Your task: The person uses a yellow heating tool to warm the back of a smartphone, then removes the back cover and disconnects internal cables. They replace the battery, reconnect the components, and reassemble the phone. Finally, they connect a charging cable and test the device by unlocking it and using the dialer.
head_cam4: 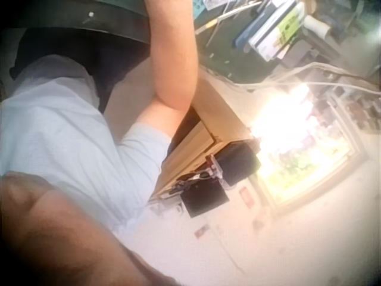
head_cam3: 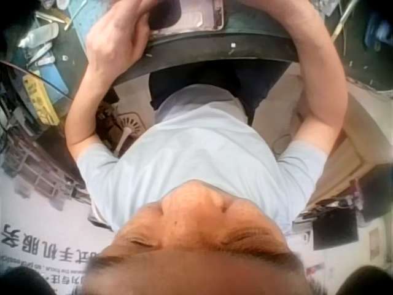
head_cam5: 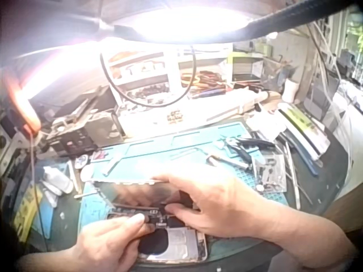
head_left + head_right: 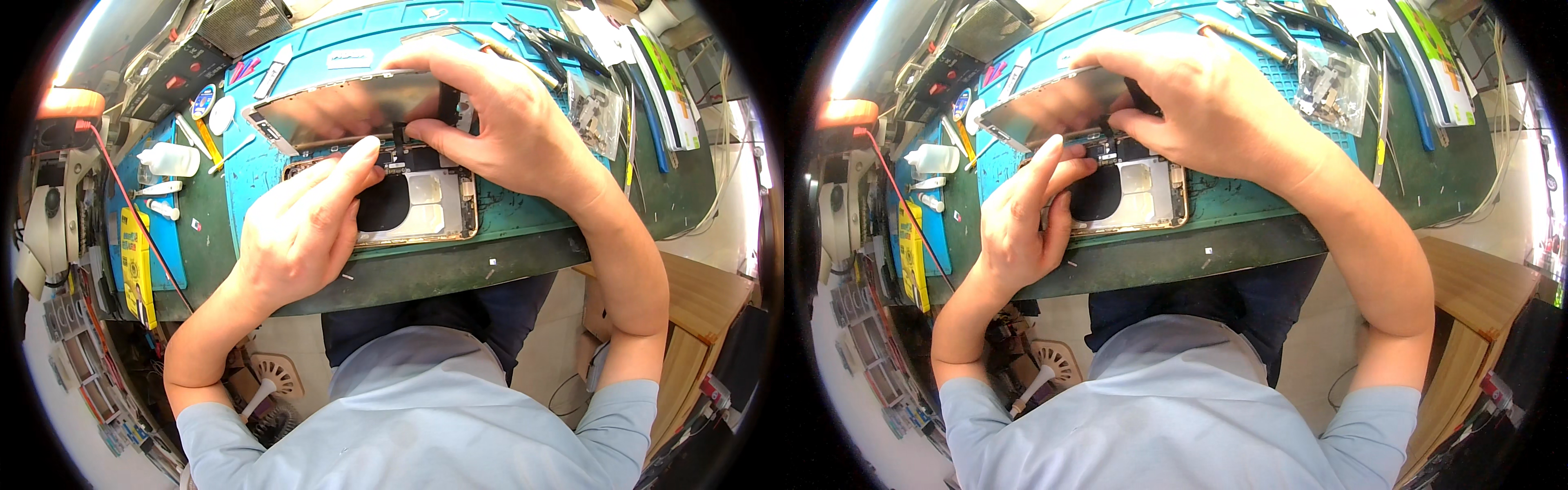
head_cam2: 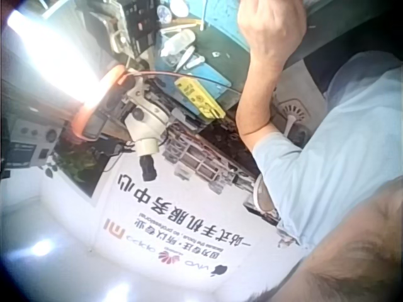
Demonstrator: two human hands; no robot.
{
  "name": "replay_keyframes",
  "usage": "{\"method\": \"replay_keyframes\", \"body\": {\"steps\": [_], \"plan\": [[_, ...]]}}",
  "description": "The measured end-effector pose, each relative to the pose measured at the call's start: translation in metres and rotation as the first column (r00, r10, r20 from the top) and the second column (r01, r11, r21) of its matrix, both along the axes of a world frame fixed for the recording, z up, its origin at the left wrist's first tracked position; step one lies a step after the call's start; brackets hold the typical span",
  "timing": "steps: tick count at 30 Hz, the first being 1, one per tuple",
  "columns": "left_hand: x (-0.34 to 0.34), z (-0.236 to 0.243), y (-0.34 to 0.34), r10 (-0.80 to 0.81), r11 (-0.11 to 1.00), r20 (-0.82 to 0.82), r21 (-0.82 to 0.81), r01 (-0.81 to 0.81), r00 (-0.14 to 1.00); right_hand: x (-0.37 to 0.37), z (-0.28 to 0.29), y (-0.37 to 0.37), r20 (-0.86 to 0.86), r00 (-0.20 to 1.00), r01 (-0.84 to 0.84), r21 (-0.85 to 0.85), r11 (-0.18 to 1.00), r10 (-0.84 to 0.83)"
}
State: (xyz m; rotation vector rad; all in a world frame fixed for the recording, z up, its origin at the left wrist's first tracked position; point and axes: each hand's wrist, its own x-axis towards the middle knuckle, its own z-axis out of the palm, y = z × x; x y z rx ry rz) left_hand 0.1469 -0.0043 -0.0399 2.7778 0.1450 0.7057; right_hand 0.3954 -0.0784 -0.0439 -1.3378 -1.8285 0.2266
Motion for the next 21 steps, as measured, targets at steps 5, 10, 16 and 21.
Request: {"method": "replay_keyframes", "body": {"steps": [5, 10, 16, 21], "plan": [[0.0003, -0.0002, 0.0008, -0.004, 0.999, 0.003, 0.035, 0.004, 1.000, 0.0002, 0.0009, -0.0005, -0.013, 1.000, -0.004, -0.018, 1.000, 0.003], [0.0015, -0.0030, 0.0010, -0.012, 0.998, 0.022, 0.070, 0.010, 1.000, 0.0001, 0.0013, -0.0002, -0.014, 1.000, -0.006, -0.019, 1.000, 0.006], [0.0037, -0.0004, -0.0019, -0.011, 0.995, 0.022, 0.103, 0.008, 1.000, 0.0003, 0.0001, 0.0002, 0.013, 1.000, 0.008, -0.005, 1.000, -0.008], [0.0047, 0.0002, -0.0044, -0.008, 0.993, 0.028, 0.121, 0.005, 1.000, 0.0000, -0.0003, -0.0004, 0.007, 1.000, 0.009, -0.008, 1.000, -0.009]]}}
